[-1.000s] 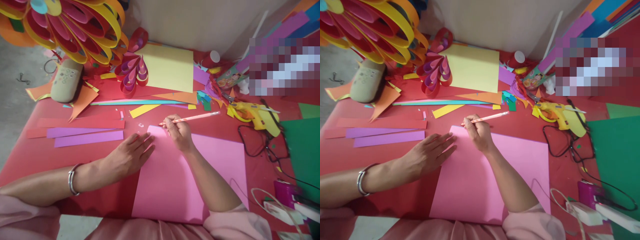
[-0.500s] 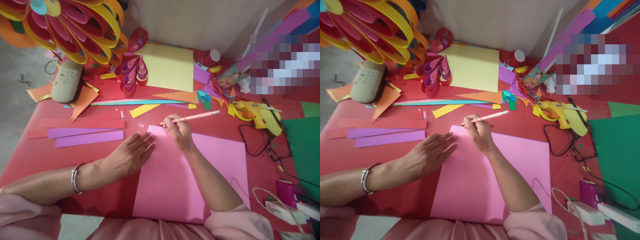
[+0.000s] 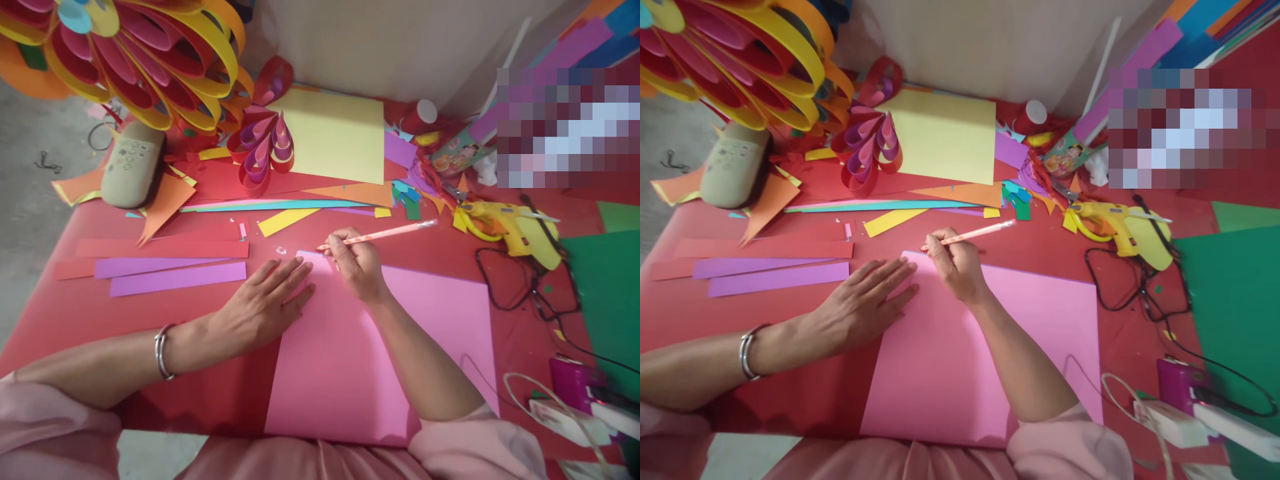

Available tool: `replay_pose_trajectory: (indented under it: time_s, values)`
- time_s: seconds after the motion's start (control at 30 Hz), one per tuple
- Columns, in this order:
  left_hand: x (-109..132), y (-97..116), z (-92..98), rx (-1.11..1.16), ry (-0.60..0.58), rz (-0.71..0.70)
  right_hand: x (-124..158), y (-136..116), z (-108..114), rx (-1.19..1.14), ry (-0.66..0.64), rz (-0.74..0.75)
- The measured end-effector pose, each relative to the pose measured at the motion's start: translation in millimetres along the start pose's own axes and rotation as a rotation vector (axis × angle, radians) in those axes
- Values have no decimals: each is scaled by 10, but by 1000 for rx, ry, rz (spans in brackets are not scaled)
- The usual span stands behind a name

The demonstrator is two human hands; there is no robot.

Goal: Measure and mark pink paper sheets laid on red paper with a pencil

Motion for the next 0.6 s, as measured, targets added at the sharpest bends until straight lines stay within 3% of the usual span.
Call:
replay_pose_trajectory:
  time_s: [0.6]
  values:
    - [29, 2, -78, 59, -25, 7, 10, 8, 11, 38, 2, 21]
Point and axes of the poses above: each hand's wrist, its own x-axis away from the middle knuckle, its own z-axis out of the back of the hand, y = z × x, the point moved 3 cm from there along -x, towards the middle knuckle, and after that the axes turned 3 degrees about -y, right-handed, at the moved point
